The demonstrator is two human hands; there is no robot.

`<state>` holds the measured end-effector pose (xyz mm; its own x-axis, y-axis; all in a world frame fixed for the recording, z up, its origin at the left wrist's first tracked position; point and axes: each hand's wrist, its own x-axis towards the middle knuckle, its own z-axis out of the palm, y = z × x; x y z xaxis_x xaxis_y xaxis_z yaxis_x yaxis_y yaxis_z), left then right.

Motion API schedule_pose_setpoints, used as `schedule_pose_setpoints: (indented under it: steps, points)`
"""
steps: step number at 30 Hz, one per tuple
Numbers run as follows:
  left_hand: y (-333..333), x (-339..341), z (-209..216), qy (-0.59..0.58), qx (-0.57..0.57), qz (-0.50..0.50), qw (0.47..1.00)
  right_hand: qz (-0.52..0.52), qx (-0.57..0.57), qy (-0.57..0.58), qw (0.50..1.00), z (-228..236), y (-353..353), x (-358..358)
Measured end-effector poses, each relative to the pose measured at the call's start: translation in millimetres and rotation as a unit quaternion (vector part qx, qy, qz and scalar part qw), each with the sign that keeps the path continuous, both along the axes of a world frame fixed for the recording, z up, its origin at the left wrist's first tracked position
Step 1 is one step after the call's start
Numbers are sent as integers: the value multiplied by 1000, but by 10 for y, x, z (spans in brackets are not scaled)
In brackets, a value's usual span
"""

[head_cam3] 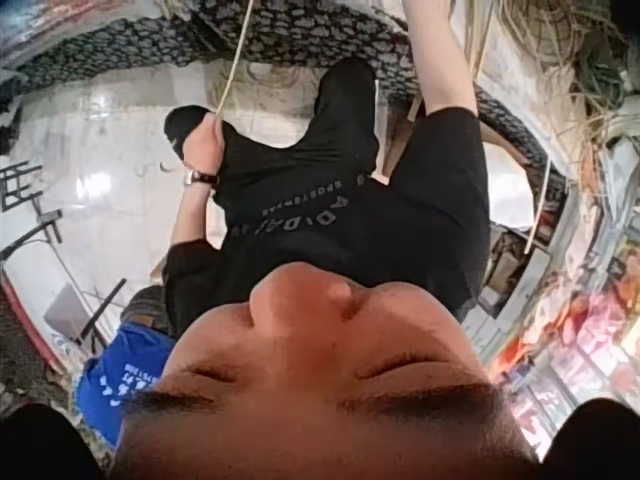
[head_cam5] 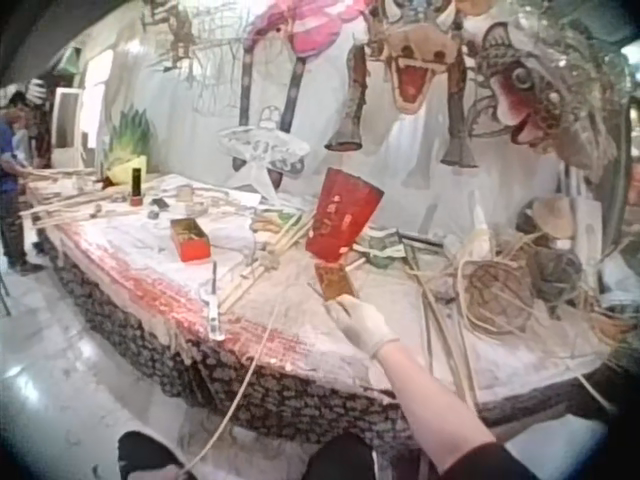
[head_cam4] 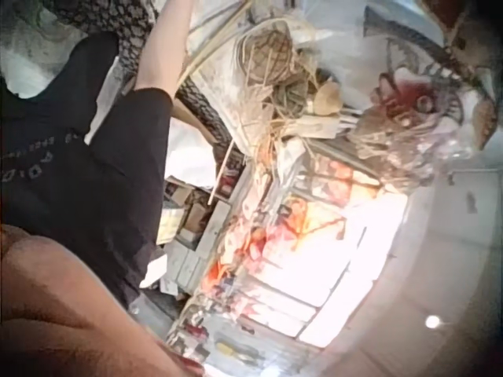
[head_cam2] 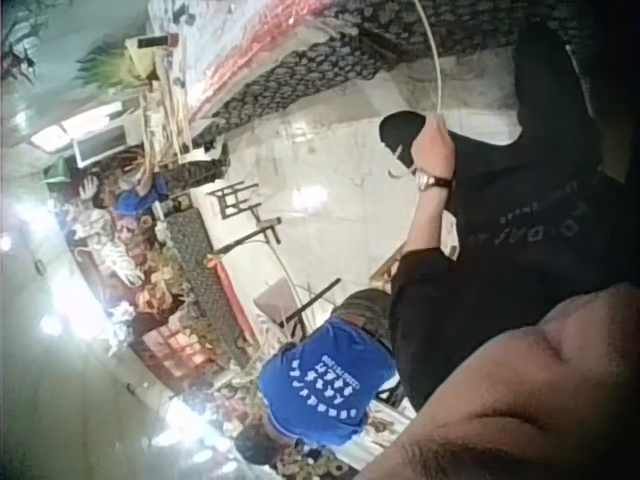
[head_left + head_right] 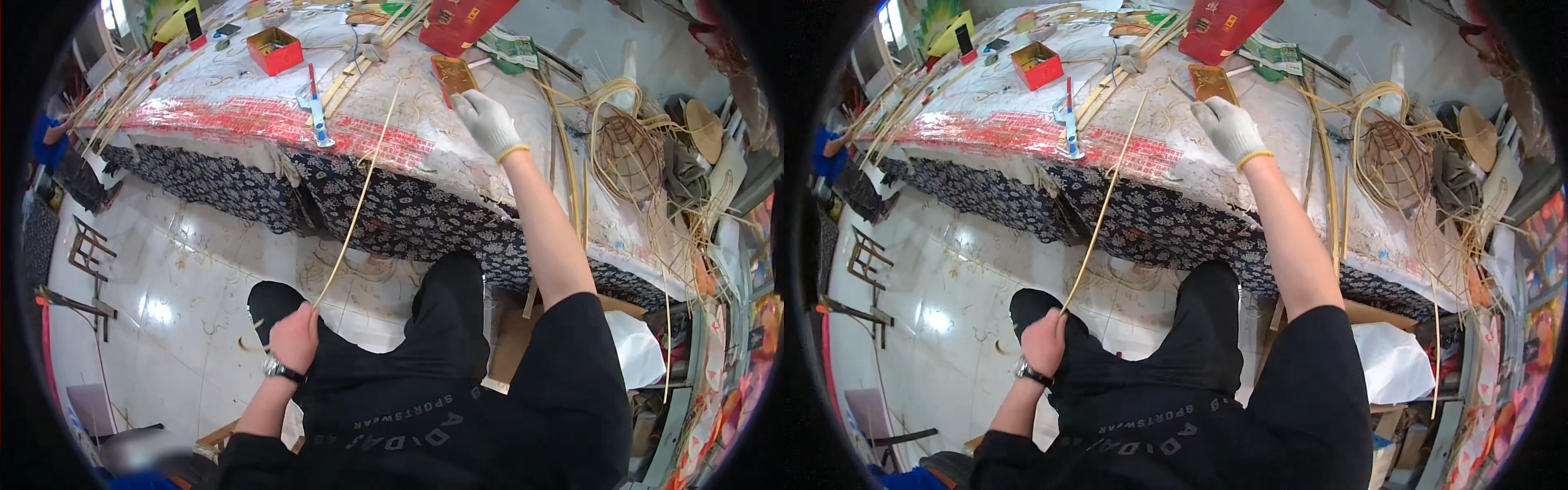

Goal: Bending and shaping long flexible bamboo strips into loops for manufacturing or craft purposes.

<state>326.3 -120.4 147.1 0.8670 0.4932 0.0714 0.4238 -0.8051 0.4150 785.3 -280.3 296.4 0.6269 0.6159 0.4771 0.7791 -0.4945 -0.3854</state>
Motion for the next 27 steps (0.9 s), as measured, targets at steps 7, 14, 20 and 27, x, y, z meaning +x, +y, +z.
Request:
schedule_pose_setpoints:
  steps: [7, 14, 20, 27]
  points:
    - [160, 1434, 175, -42, -13, -19, 999, 38, -65, 56, 996, -127, 188, -457]
    - [333, 2336, 361, -36, 12, -51, 998, 40, -151, 25, 987, -352, 298, -498]
    - [285, 2517, 371, -25, 20, -47, 998, 21, -187, 4, 982, -470, 380, -525]
    - [220, 2398, 412, -10, 27, -33, 999, 21, -209, -17, 978, -487, 412, -519]
